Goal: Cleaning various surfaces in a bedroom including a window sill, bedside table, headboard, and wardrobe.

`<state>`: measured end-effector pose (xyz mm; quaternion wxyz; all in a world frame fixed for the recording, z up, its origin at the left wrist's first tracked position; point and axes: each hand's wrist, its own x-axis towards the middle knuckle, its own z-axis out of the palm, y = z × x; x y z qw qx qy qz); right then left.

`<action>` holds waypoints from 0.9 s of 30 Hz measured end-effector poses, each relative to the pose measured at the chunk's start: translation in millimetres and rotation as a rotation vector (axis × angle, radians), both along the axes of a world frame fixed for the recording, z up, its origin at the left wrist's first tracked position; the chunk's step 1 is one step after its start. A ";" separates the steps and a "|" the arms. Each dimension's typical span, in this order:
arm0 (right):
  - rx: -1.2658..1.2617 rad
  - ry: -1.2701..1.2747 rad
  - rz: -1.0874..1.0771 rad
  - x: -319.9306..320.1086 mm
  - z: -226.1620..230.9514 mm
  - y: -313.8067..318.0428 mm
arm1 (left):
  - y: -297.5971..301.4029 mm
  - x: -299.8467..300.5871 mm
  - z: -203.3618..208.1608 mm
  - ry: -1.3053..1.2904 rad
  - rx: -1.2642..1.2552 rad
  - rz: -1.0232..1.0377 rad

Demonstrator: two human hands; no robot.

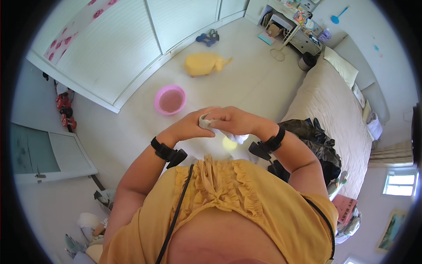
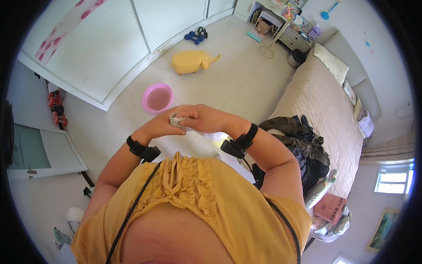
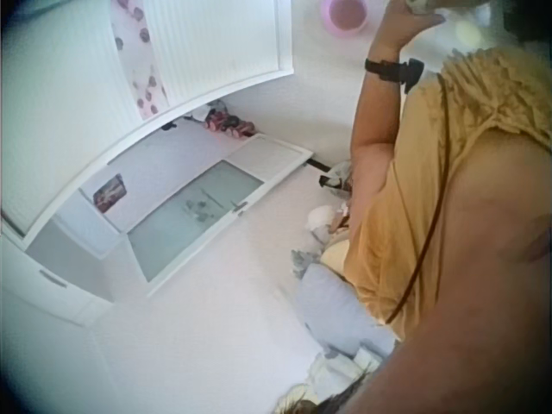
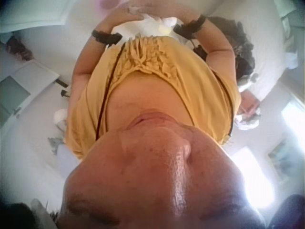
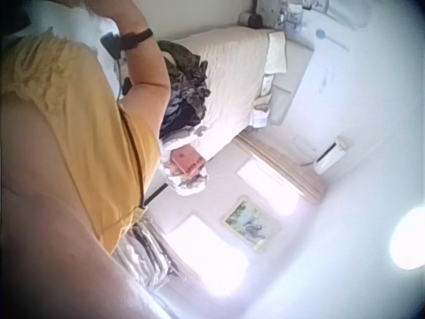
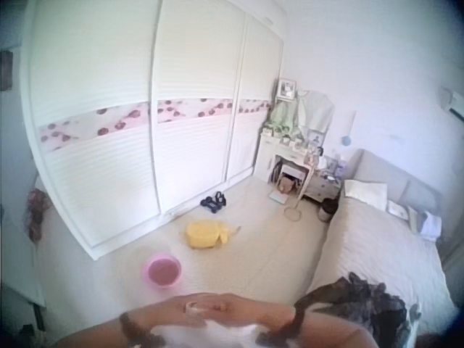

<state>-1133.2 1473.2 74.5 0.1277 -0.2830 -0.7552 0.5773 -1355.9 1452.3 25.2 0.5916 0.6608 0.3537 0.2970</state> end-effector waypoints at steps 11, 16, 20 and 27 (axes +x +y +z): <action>-0.110 -0.009 -0.163 26.0 -30.8 27.6 | 23.1 -31.8 -1.7 -0.146 -0.250 0.163; 0.278 -0.532 -0.257 67.1 -86.1 44.9 | 29.8 -41.9 12.0 -0.310 -0.313 0.267; 0.019 -0.202 -0.477 88.2 -92.0 38.0 | 28.7 -54.9 12.0 -0.205 -0.229 0.403; 0.102 -0.406 -0.570 79.2 -70.8 28.3 | 37.3 -52.0 -24.0 0.201 -0.047 0.530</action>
